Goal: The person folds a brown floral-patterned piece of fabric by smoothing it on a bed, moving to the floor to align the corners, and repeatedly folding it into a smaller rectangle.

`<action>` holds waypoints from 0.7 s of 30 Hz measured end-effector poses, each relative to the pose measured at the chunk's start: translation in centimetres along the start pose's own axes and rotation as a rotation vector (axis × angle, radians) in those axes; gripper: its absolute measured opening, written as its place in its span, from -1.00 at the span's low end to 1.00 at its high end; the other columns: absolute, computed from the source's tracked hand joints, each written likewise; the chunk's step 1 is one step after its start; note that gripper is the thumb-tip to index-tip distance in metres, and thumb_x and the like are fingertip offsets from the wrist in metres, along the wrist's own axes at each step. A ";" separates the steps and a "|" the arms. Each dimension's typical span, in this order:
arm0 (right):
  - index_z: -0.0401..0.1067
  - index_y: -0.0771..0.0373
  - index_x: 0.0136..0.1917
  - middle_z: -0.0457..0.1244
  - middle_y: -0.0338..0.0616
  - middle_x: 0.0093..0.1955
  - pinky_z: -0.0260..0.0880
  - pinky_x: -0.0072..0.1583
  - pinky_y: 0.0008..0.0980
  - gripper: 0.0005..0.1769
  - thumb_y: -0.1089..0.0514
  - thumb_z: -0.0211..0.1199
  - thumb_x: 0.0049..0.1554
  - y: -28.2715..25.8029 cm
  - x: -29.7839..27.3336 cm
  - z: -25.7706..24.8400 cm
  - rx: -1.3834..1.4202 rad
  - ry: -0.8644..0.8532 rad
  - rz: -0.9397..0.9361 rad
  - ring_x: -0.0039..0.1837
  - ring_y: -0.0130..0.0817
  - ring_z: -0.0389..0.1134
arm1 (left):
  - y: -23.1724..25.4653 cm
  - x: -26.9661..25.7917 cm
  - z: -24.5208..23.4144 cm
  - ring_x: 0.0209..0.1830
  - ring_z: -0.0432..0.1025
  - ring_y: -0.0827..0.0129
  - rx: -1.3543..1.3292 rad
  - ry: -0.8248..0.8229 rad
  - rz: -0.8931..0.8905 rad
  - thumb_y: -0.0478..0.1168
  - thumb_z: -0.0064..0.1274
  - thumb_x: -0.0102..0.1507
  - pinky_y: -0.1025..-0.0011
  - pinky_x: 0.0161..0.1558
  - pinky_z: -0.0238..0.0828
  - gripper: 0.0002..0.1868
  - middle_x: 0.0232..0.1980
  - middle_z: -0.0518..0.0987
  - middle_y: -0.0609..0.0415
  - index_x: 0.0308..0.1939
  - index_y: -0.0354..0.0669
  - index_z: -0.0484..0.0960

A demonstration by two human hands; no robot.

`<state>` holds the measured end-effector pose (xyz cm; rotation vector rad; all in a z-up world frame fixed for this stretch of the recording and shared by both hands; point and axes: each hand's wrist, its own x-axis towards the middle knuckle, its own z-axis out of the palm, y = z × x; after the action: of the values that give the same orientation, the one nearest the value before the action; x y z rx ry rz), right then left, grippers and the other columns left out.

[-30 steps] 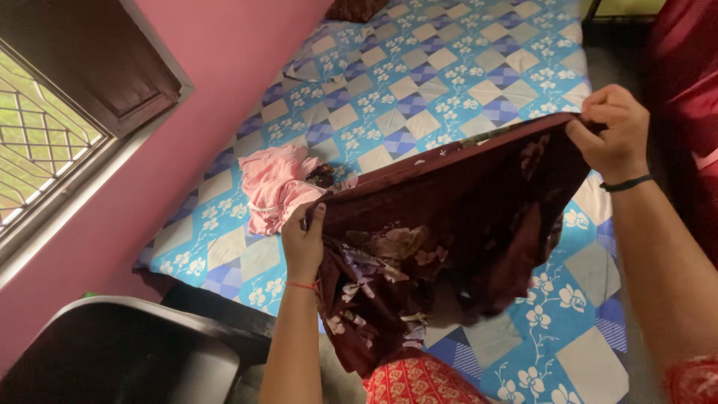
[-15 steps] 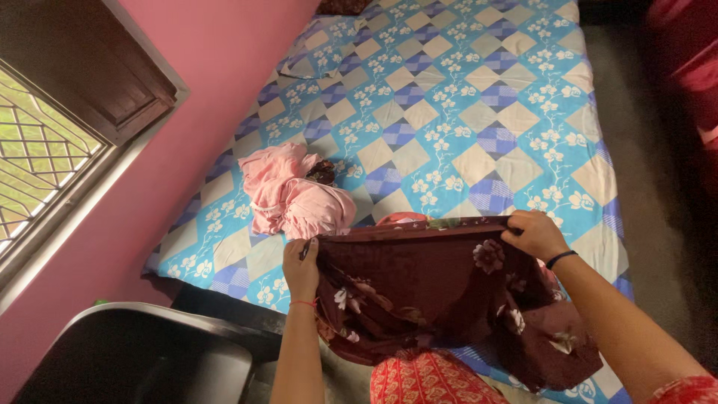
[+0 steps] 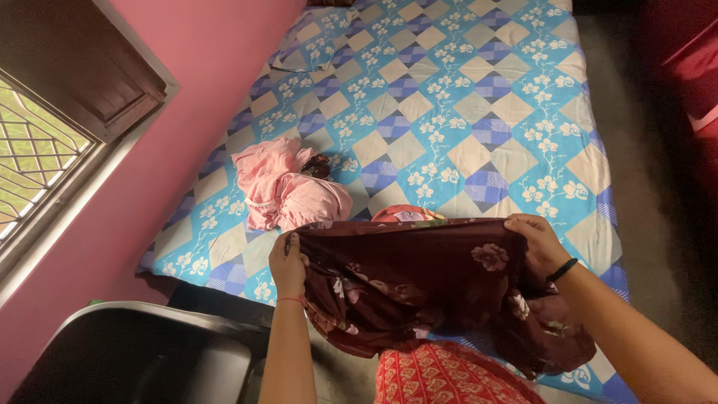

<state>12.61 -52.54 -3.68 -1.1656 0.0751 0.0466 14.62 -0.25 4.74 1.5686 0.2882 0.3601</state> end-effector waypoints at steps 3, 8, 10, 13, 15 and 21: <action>0.47 0.24 -0.28 0.29 -0.35 -0.28 0.31 -0.12 -0.49 -0.87 0.27 0.23 0.12 -1.5 -1.5 1.2 0.012 0.035 0.075 -0.21 -0.57 0.29 | -2.1 1.3 -0.4 -0.59 0.29 0.51 -0.161 0.015 -0.026 -0.24 -0.01 0.37 0.51 -0.52 0.19 -0.80 -0.39 0.42 0.17 -0.05 -0.32 0.60; 0.21 0.23 -0.45 0.06 -0.42 -0.36 0.03 -0.26 -0.44 -0.52 0.22 0.36 0.21 -2.4 -3.3 2.1 -0.291 -0.050 -0.020 -0.28 -0.61 0.01 | -6.7 4.3 -1.2 -0.46 0.22 0.52 -0.325 0.044 -0.172 -0.25 -0.07 0.41 0.49 -0.43 0.15 -0.80 -0.35 0.37 0.17 -0.05 -0.30 0.62; 0.24 0.25 -0.45 0.05 -0.42 -0.38 0.01 -0.27 -0.43 -0.55 0.20 0.35 0.19 -2.7 -3.6 3.1 -0.417 -0.025 -0.056 -0.29 -0.61 0.00 | -6.4 3.9 -0.5 -0.37 0.25 0.51 -0.324 0.104 -0.255 -0.26 -0.10 0.41 0.47 -0.39 0.17 -0.78 -0.30 0.42 0.19 -0.06 -0.31 0.62; 0.25 0.28 -0.45 0.02 -0.42 -0.40 0.02 -0.27 -0.44 -0.56 0.16 0.35 0.16 -2.5 -3.9 5.3 -0.649 -0.073 -0.194 -0.29 -0.62 -0.01 | -3.0 0.0 4.5 -0.17 0.46 0.42 0.130 -0.148 0.339 -0.15 -0.07 0.37 0.40 -0.11 0.41 -0.66 -0.09 0.64 0.04 0.00 -0.35 0.67; 0.24 0.30 -0.44 0.00 -0.43 -0.40 0.05 -0.27 -0.46 -0.55 0.14 0.37 0.15 -2.0 -4.2 6.8 -0.755 -0.141 -0.291 -0.29 -0.64 0.00 | -0.2 -5.1 9.7 -0.42 0.46 0.38 0.453 -0.400 0.159 0.13 0.19 0.22 0.37 -0.27 0.43 -0.36 -0.42 0.61 0.00 0.22 -0.23 0.55; 0.44 0.28 -0.27 0.21 -0.44 -0.37 0.15 -0.23 -0.49 -0.79 0.14 0.31 0.15 -1.1 -4.4 9.1 -0.594 -0.298 -0.137 -0.23 -0.67 0.13 | 2.3 -13.0 18.1 -0.49 0.50 0.34 0.461 -1.033 0.279 0.09 0.22 0.17 0.33 -0.34 0.42 -0.42 -0.48 0.57 0.06 0.20 -0.09 0.63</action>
<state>8.66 -44.62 1.22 -1.7404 -0.3018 0.1266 9.91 -22.06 6.16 2.0393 -0.6973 -0.3568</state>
